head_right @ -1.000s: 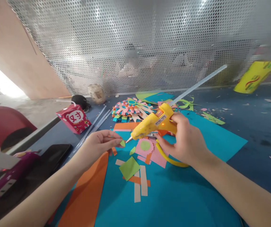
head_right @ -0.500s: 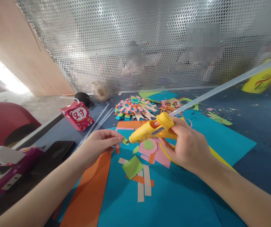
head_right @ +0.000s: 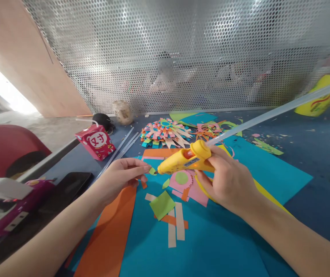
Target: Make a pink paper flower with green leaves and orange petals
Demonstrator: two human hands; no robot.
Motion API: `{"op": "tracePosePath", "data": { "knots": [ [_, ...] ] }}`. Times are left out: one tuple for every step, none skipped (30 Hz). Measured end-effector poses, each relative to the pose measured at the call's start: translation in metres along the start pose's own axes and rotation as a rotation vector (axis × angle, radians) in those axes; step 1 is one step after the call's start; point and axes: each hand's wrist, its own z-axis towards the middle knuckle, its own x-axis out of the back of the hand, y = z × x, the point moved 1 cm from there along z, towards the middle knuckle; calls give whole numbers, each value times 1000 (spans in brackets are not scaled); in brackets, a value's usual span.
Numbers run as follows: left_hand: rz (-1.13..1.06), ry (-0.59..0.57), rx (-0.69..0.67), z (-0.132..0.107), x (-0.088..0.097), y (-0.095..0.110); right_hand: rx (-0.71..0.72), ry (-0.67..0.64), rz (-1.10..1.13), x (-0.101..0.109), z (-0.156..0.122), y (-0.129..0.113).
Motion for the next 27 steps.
{"op": "tracePosePath", "data": {
  "knots": [
    [2, 0, 1, 0, 0, 0, 1, -4, 2, 0, 0, 0],
    [3, -1, 4, 0, 0, 0, 0, -7, 2, 0, 1, 0],
    [2, -1, 5, 0, 0, 0, 1, -11, 1, 0, 1, 0],
    [-1, -3, 6, 0, 0, 0, -1, -17, -3, 0, 1, 0],
    [-6, -3, 6, 0, 0, 0, -2, -21, -7, 0, 1, 0],
    [-12, -3, 7, 0, 0, 0, 1, -20, -9, 0, 1, 1],
    [-19, -2, 10, 0, 0, 0, 7, -15, -12, 0, 1, 1],
    [-27, -1, 14, 0, 0, 0, 14, -8, -15, 0, 1, 1],
    [-34, 2, 19, 0, 0, 0, 23, 0, -19, 0, 0, 1],
    [-43, 6, 25, 0, 0, 1, 32, 5, -20, 1, 0, 1],
    [-53, 11, 31, 0, 0, 1, 36, 8, -17, 1, -1, 1],
    [-61, 16, 35, 0, 0, 1, 33, 4, -10, 1, -1, 1],
    [-66, 20, 38, 0, 0, 1, 24, -3, 5, 0, -2, 1],
    [-70, 22, 39, 0, 0, 1, 12, -11, 24, 0, -3, 1],
    [-73, 23, 38, 0, 1, 2, -1, -20, 39, 0, -3, 2],
    [-74, 18, 37, 0, 1, 2, -8, -22, 48, 0, -4, 2],
    [-74, 10, 36, 1, 0, 2, -12, -22, 51, 0, -4, 2],
    [-74, 3, 36, 1, 0, 2, -10, -23, 47, 0, -4, 2],
    [-73, -1, 39, 1, 0, 2, -4, -20, 40, 0, -4, 2],
    [-68, -4, 41, 1, 0, 1, 5, -16, 35, 0, -3, 1],
    [-62, -3, 43, 0, -1, 1, 11, -10, 32, 0, -3, 1],
    [-57, -2, 44, 0, -1, 1, 18, -1, 31, 1, -2, 0],
    [-52, 1, 43, 0, -1, 1, 20, 6, 30, 1, -1, 0],
    [-46, 3, 42, 0, -1, 1, 21, 13, 26, 2, 0, -1],
    [-41, 5, 41, -1, -2, 1, 16, 13, 20, 3, 1, -1],
    [-37, 7, 42, -1, -2, 2, 10, 7, 11, 3, 1, -1],
    [-35, 9, 43, -1, -2, 2, 7, -3, 4, 4, 1, -1]
  ]
}}
